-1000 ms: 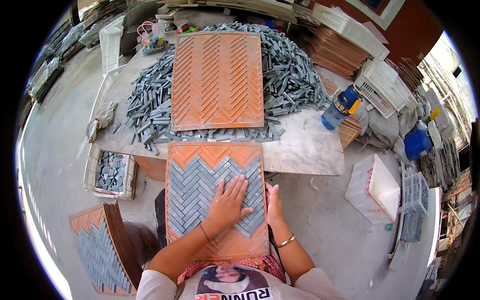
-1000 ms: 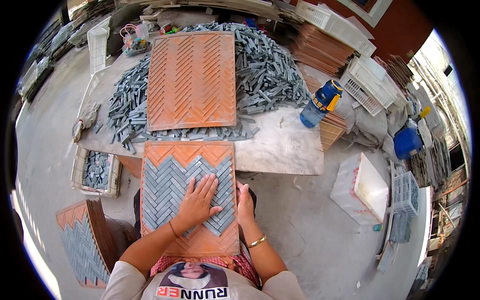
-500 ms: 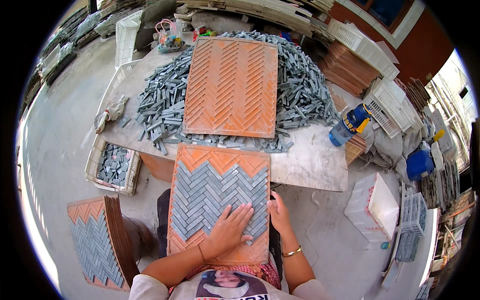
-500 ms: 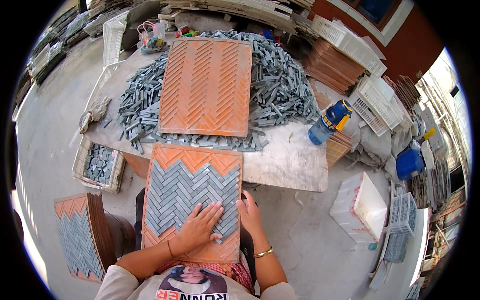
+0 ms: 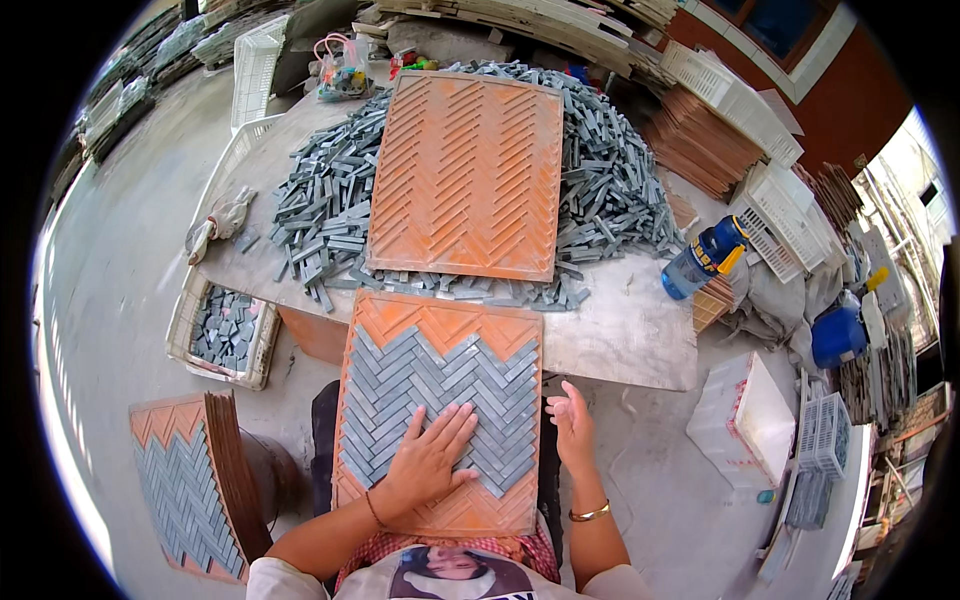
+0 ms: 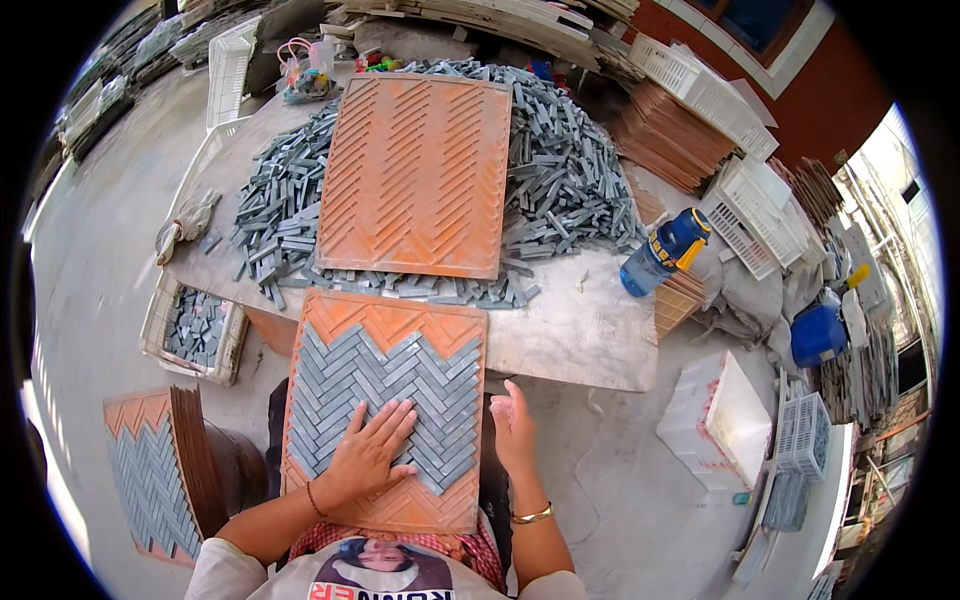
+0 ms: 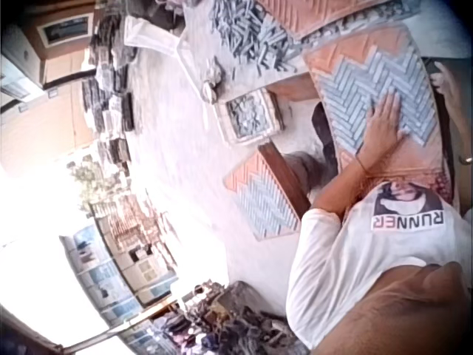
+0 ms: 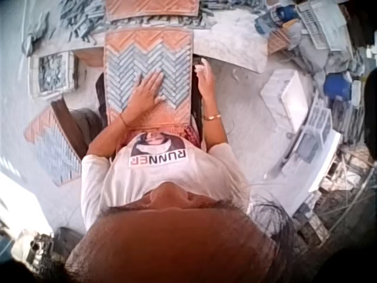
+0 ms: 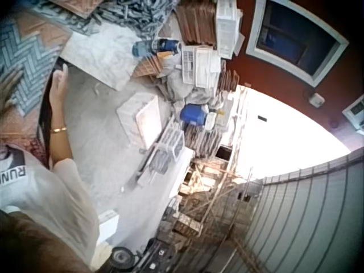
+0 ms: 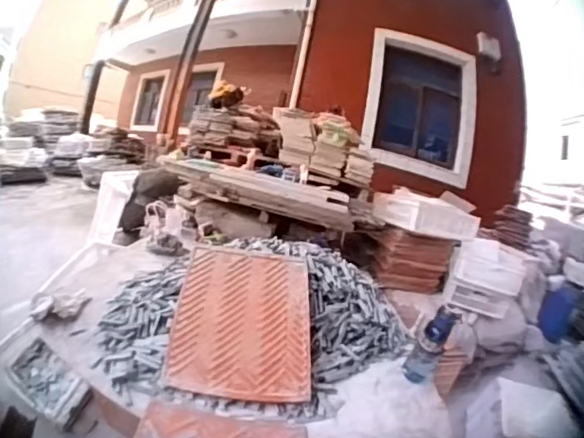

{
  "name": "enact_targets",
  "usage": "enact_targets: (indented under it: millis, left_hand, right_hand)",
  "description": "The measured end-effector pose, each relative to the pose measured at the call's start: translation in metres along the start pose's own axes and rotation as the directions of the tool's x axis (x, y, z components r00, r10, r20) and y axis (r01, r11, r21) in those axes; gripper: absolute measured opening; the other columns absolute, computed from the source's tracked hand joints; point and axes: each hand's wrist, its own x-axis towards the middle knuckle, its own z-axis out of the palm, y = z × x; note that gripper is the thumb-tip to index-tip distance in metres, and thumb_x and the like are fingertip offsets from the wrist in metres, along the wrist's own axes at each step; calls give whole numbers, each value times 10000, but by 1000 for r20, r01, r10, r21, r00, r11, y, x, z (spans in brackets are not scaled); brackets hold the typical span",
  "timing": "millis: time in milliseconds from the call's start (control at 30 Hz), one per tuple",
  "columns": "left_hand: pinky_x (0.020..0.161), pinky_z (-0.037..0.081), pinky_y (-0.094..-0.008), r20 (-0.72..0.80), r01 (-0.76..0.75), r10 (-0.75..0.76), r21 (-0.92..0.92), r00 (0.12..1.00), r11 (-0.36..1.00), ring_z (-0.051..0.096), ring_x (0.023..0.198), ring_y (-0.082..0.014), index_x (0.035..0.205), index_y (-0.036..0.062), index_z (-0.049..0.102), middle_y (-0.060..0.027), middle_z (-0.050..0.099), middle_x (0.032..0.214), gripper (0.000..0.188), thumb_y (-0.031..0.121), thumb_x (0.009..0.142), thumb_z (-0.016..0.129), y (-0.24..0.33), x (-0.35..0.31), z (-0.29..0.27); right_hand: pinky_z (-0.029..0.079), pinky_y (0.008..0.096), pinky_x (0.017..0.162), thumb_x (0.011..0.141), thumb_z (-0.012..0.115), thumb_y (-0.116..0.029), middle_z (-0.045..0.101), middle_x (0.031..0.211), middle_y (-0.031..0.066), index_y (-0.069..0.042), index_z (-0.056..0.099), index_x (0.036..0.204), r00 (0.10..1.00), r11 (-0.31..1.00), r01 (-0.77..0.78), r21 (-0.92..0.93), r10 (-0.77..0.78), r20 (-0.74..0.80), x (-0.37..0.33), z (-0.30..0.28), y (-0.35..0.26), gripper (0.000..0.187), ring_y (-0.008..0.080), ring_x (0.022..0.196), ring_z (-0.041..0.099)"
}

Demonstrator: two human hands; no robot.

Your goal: The person places small gray rectangular tiles by hand onto an orange board, arranging them in a herringbone pattern. The person flips the board to reveal the completed pattern and continues placing tiles on a second board.

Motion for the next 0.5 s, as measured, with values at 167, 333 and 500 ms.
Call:
enact_targets:
  millis: [167, 333, 500]
  left_hand:
    - [1111, 173, -536, -5, 2, -2, 15, 1000, 1000, 301, 1382, -231, 1420, 63, 363, -88, 342, 1490, 800, 619, 851, 438, -2, -1, -4]
    - [1108, 192, -528, -10, 31, -32, -65, 999, 997, 309, 1374, -242, 1417, 54, 366, -94, 349, 1485, 796, 602, 847, 463, 0, -9, -17]
    - [1132, 118, -522, -17, 202, -203, -49, 979, 978, 292, 1381, -284, 1417, 26, 356, -129, 340, 1484, 804, 596, 858, 453, -37, -21, -25]
  right_hand:
    - [513, 314, 789, 984, 489, -342, 640, 1072, 164, 6, 452, 1327, 1000, 1000, 1, 1, -1, 13, 7, 0, -17, 490, 217, 947, 641]
    - [523, 352, 816, 951, 545, -244, 640, 1106, 195, 12, 479, 1298, 985, 973, 173, -153, -169, 35, 11, 4, -46, 436, 270, 965, 650]
    - [526, 347, 801, 923, 583, -183, 641, 1112, 199, 2, 505, 1277, 977, 969, 213, -123, -214, -1, 7, 0, -32, 407, 278, 961, 651]
